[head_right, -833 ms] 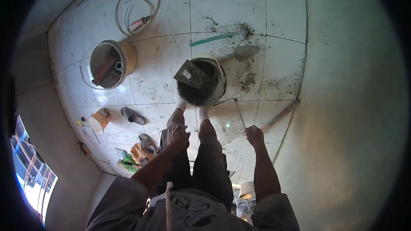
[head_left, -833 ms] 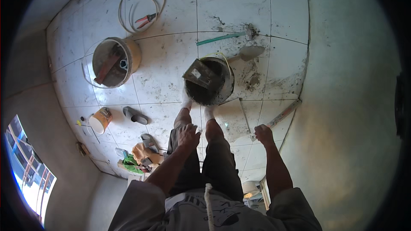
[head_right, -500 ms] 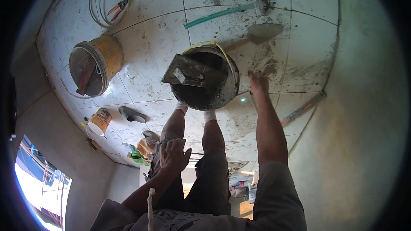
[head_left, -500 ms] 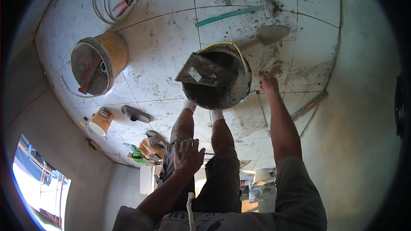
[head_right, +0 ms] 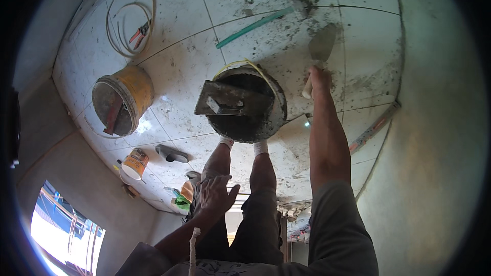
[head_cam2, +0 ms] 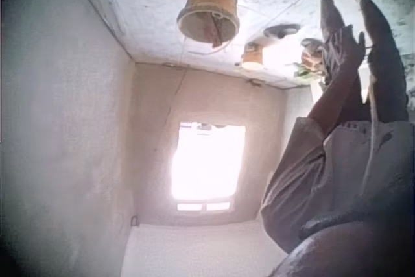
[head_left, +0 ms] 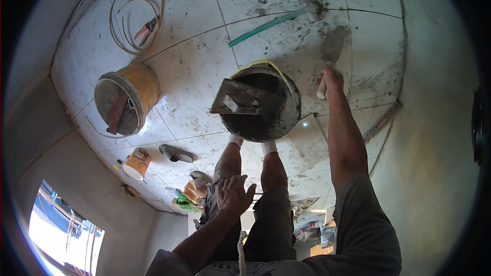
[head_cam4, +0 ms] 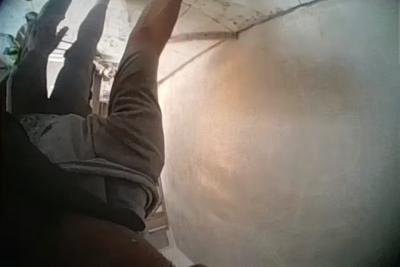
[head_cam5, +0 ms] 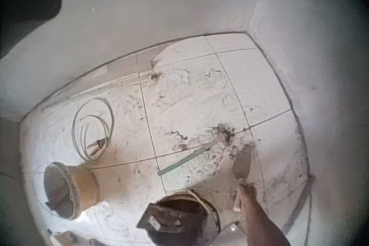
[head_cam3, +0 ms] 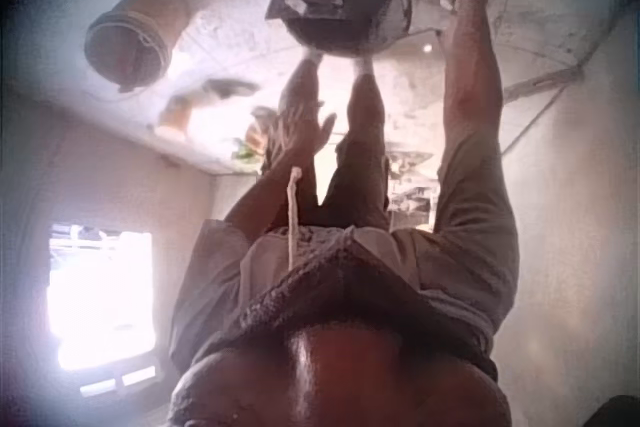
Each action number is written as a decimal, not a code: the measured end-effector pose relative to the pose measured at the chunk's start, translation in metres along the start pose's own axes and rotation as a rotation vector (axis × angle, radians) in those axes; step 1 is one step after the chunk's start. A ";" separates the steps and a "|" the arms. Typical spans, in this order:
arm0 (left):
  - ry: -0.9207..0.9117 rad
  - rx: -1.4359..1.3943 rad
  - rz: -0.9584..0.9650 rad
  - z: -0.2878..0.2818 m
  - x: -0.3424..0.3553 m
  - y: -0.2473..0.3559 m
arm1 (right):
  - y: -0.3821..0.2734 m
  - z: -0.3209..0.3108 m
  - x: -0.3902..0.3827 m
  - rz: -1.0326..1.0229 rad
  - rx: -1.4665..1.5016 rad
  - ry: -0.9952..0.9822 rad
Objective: Applying mortar and installing white tiles onto an interior wall surface at a construction site.
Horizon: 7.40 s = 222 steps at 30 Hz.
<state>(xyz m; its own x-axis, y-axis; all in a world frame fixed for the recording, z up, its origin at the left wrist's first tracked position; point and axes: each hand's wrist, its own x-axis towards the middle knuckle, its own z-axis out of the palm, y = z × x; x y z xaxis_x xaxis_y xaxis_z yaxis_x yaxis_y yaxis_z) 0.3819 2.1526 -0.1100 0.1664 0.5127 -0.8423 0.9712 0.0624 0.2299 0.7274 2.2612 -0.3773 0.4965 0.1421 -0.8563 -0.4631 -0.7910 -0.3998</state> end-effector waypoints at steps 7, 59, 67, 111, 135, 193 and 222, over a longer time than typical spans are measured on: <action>0.131 -0.704 0.063 -0.008 0.186 0.087 | -0.014 -0.083 -0.114 -0.065 -0.112 -0.019; 0.038 0.235 0.661 -0.128 0.011 -0.082 | 0.015 -0.020 -0.424 -0.440 -0.784 -0.212; -0.037 -0.223 0.686 -0.196 0.052 -0.043 | 0.061 -0.121 -0.516 -0.128 -0.215 0.081; -0.265 1.110 0.847 0.365 -0.017 0.392 | 0.589 -0.323 -0.451 0.686 1.563 0.956; -0.064 0.183 0.440 0.592 0.165 0.406 | 0.573 -0.324 -0.435 0.663 1.458 0.955; -0.147 1.764 1.123 0.239 -0.313 0.431 | 0.522 -0.241 -0.658 1.035 1.698 0.832; -0.626 1.871 0.978 0.796 -0.509 0.556 | 0.588 -0.402 -0.649 1.181 1.985 1.066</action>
<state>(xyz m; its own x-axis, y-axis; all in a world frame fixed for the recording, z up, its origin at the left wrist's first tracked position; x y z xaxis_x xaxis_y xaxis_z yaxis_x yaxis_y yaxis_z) 0.9731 1.2452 0.0584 0.2094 -0.4260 -0.8802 -0.4895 -0.8249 0.2827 0.4279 1.4645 0.0749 -0.5683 -0.3852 -0.7271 -0.1819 0.9206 -0.3455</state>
